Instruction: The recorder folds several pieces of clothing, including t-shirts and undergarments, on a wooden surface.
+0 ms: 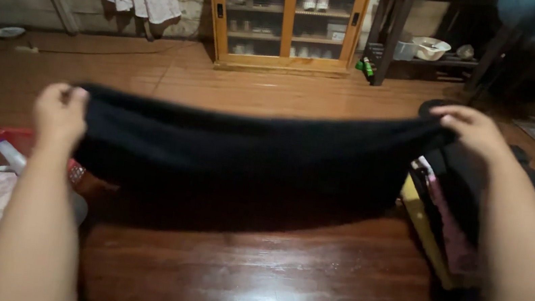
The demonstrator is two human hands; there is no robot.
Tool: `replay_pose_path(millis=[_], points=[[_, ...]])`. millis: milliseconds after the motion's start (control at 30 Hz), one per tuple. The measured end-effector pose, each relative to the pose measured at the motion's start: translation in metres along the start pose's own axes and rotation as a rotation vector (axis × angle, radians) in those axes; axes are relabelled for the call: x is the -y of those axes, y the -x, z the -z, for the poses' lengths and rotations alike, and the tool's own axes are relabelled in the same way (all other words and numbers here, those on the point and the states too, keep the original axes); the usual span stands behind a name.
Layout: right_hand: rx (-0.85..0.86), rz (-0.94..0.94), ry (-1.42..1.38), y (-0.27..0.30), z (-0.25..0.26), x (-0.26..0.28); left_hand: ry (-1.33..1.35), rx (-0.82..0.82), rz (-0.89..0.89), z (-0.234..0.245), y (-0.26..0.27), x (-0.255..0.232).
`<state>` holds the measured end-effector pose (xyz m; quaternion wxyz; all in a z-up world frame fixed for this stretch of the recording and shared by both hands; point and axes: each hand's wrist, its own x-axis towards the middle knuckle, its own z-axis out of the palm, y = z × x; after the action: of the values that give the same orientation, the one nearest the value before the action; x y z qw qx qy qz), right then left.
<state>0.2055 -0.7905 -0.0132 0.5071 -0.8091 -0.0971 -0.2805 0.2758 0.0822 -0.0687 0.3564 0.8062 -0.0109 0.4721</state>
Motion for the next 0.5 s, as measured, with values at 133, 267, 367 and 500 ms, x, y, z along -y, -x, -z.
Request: replay_pose_path(millis=[133, 267, 367, 500], points=[[0.185, -0.183, 0.273, -0.038, -0.012, -0.033, -0.110, -0.121, 0.188, -0.024, -0.006, -0.005], [-0.177, 0.113, 0.023, -0.056, -0.019, -0.029, 0.112, -0.379, 0.389, -0.014, -0.021, -0.057], [-0.079, -0.245, -0.132, -0.052, -0.026, -0.015, -0.067, -0.281, 0.252, -0.022, -0.025, -0.028], [-0.082, -0.470, -0.247, -0.042, -0.030, 0.007, 0.007, -0.258, 0.291, -0.032, -0.024, -0.016]])
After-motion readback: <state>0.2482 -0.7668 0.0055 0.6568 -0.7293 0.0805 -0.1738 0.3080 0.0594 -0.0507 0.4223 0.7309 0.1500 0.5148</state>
